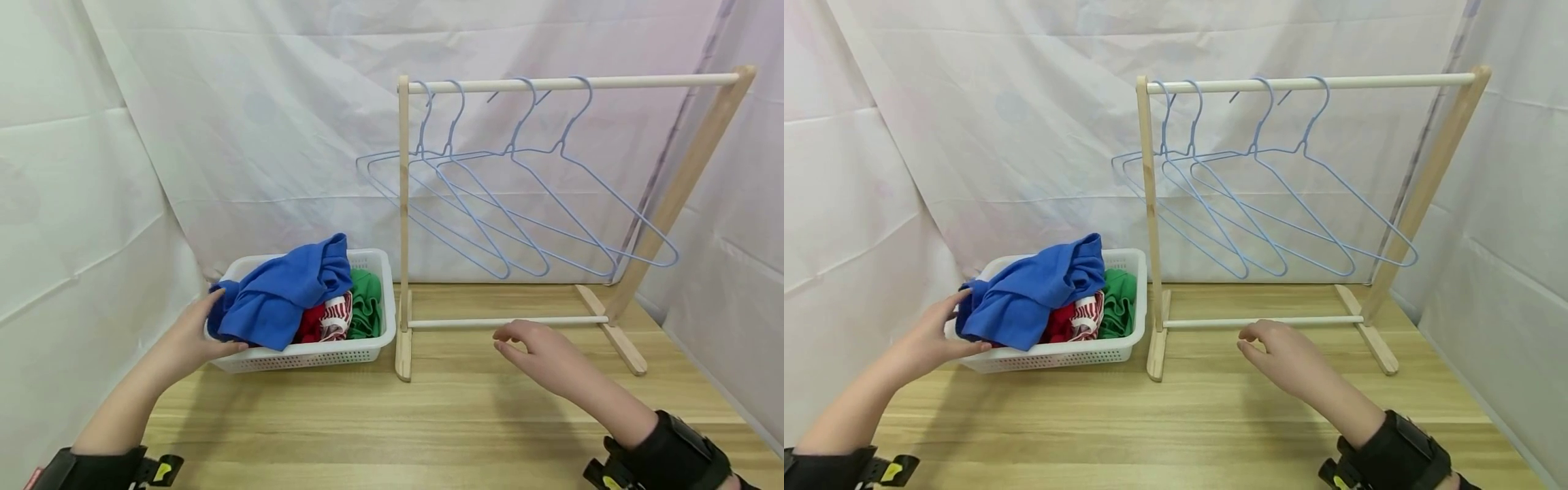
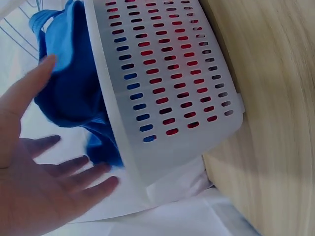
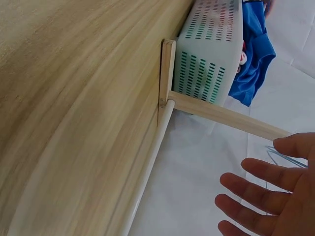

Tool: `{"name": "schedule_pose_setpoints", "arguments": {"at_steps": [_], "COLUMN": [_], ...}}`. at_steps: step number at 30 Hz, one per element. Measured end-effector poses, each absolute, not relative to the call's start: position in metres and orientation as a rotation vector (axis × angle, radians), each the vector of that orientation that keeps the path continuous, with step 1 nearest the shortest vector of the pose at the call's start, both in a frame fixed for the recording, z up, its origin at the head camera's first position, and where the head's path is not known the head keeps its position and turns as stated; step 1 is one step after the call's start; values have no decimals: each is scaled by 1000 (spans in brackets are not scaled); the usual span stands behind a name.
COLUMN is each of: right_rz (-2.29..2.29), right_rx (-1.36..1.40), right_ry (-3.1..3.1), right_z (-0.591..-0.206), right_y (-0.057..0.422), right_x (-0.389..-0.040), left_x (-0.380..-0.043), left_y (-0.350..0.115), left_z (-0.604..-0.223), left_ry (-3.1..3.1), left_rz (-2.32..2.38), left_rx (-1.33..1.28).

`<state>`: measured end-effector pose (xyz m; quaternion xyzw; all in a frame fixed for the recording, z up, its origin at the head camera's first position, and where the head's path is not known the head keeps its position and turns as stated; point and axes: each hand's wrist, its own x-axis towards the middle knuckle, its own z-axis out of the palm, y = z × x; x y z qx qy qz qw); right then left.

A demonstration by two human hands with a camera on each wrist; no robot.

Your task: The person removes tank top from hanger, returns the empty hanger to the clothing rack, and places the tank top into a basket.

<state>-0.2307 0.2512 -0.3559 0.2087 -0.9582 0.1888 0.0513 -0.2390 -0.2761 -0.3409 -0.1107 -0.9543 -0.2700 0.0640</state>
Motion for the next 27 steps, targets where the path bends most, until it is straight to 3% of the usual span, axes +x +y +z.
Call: {"name": "schedule_pose_setpoints", "arguments": {"at_steps": [11,27], "right_rz": [406,199], "right_rx": [602,607], "right_ry": [-2827,-2742], "right_z": [-348,-351], "right_y": [248,233], "right_x": [-247,-273], "left_x": [-228,-252], "left_y": [-234,-160], "left_z": [-319,-317], "left_ry": [-2730,-2652], "left_rz": [-568,-247], "left_rx": [-321,-448]}}
